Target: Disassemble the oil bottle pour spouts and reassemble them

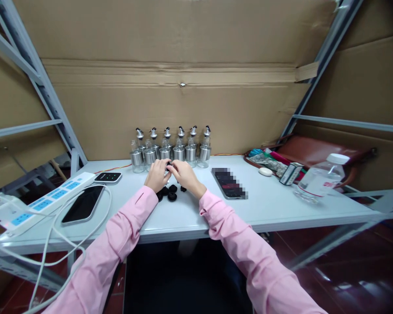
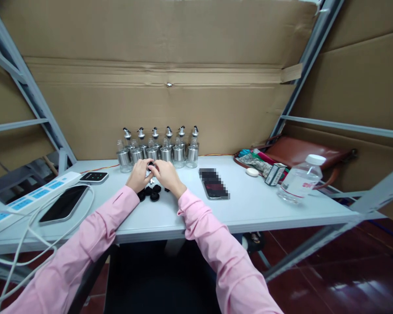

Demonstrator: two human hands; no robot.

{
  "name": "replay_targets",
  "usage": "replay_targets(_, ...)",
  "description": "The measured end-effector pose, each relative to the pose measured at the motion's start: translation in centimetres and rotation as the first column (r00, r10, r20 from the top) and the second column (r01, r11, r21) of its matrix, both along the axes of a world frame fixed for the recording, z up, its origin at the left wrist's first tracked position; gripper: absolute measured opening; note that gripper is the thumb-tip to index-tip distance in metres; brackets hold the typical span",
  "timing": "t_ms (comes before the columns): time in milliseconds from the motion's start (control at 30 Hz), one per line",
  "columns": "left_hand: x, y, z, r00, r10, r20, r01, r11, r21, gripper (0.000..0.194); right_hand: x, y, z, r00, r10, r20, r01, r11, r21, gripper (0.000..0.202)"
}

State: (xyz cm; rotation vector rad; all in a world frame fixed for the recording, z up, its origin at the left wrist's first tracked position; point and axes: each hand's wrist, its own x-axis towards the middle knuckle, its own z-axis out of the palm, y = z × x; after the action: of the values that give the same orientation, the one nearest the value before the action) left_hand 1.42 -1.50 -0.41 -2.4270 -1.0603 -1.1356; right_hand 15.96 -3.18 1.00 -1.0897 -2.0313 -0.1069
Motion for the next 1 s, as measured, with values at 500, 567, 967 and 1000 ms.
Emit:
replay_targets(500,-0.2,-0.2,0.7,0.97,0.195,-0.143,-0.205,0.977,-0.065,0.019,-0.3,-0.1,-0.6,0.993,0.101,-0.067,-0.104,0.993,-0.048,0.014)
replay_targets(567,-0.2,-0.6,1.0,0.956,0.23,-0.181,-0.246,0.966,-0.075,0.018,-0.3,-0.2,-0.6,0.99,0.118,-0.074,-0.121,0.992,-0.044,0.012)
replay_targets(967,-1.6,-0.1,1.7,0.945,0.069,-0.321,-0.134,0.974,-0.184,0.014,-0.6,-0.4,-0.4,0.982,0.073,0.176,-0.091,0.992,0.093,0.015)
replay_targets(1000,-1.7,0.1,1.6,0.944,0.055,-0.326,-0.121,0.975,-0.186,0.014,-0.6,-0.4,-0.3,0.971,0.069,0.227,-0.099,0.987,0.123,0.014)
